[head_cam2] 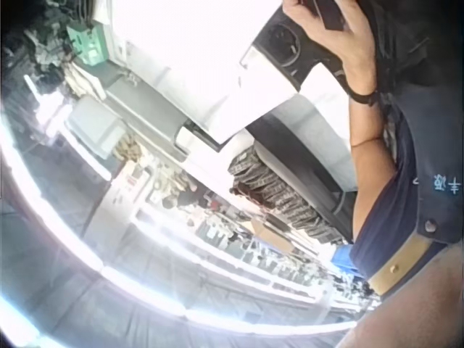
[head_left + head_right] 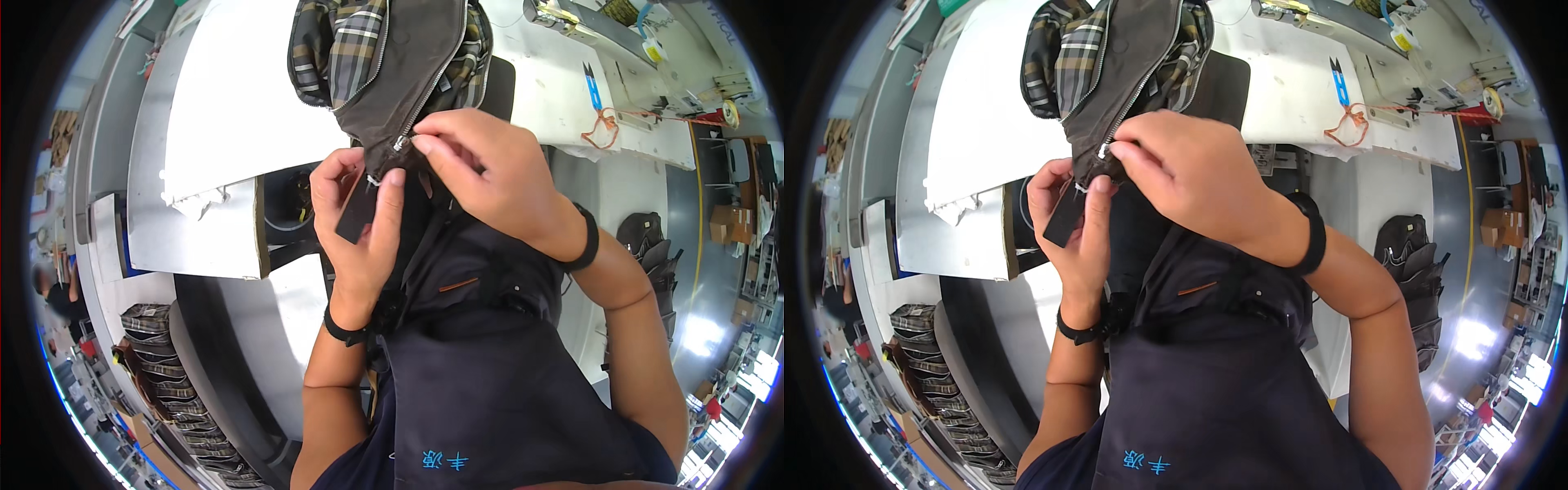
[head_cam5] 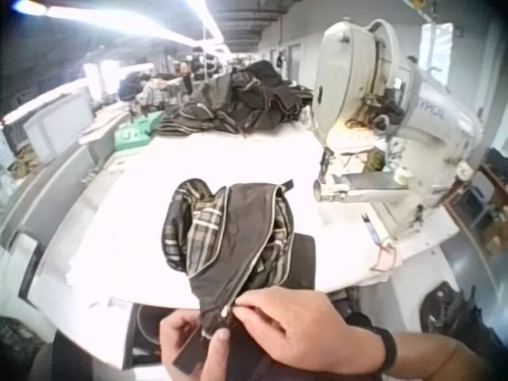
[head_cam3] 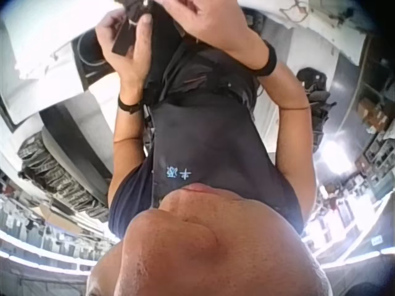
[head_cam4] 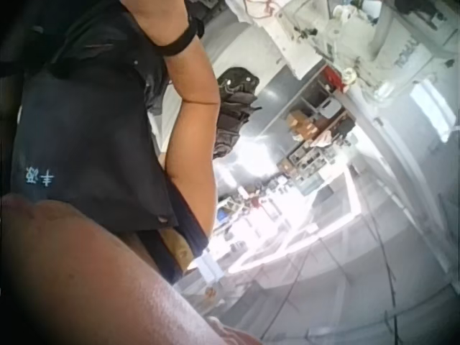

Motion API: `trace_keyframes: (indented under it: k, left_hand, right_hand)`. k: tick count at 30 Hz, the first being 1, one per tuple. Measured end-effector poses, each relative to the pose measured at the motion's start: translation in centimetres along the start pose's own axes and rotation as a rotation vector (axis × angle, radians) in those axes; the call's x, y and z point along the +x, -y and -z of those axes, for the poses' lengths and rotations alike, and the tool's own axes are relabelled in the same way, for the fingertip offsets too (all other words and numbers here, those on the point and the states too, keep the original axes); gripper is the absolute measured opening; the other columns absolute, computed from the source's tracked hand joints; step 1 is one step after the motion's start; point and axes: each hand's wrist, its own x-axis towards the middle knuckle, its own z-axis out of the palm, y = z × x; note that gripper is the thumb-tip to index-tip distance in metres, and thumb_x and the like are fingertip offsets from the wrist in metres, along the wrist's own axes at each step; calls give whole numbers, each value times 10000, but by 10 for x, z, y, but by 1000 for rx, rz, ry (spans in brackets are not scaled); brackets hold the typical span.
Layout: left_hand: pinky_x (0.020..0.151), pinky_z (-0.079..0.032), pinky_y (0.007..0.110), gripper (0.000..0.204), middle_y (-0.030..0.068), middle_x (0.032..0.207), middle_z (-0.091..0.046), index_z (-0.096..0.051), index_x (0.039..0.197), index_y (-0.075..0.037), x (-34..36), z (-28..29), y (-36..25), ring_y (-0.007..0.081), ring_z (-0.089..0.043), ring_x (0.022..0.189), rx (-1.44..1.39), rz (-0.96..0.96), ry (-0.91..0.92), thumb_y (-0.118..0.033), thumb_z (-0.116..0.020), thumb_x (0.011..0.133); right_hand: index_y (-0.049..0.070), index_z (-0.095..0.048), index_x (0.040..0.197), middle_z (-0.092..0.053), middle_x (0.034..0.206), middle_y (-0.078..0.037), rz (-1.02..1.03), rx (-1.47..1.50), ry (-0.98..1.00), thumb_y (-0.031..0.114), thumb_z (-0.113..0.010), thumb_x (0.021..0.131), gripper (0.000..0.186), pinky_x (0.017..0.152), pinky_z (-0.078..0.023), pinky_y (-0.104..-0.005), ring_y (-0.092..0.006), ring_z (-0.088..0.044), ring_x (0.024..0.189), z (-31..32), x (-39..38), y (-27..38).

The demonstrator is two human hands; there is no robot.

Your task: Sewing a zipper and edges on a leather bag using an industrial sewing machine.

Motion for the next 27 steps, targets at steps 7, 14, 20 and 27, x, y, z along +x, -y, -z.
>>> trace_keyframes:
  k: [7,14,20,27]
  left_hand:
    - [935,-521,300,379,110,1277,-509,-482,1325,16,-11,-11,-1,163,-606,1091,-108,-33,3,-7,-655,988]
    - [850,-541,320,347,151,1261,-564,-595,1257,19,-7,-6,7,216,-623,1037,101,-285,-77,46,-701,928]
    - [869,-524,337,389,176,1182,-656,-652,1255,36,-3,-5,3,266,-618,1086,333,-439,-74,78,-727,875]
    - [859,-523,343,373,161,1235,-679,-666,1257,50,2,-7,1,261,-624,1095,325,-466,-75,72,-712,888]
  right_hand:
    - [12,-643,1068,-637,660,-56,-948,1035,300,218,-603,1042,211,412,-363,-209,-69,-483,432,12,8,4]
    - [49,-661,988,-620,606,-80,-1022,1145,400,294,-541,1081,288,378,-361,-221,-87,-459,386,1,16,3]
    - [54,-684,985,-631,615,-94,-1009,1276,348,326,-553,1077,315,373,-369,-236,-96,-488,398,0,17,0]
    - [19,-605,877,-607,581,-76,-1041,1278,237,345,-584,1058,374,375,-393,-251,-102,-512,410,-7,15,0]
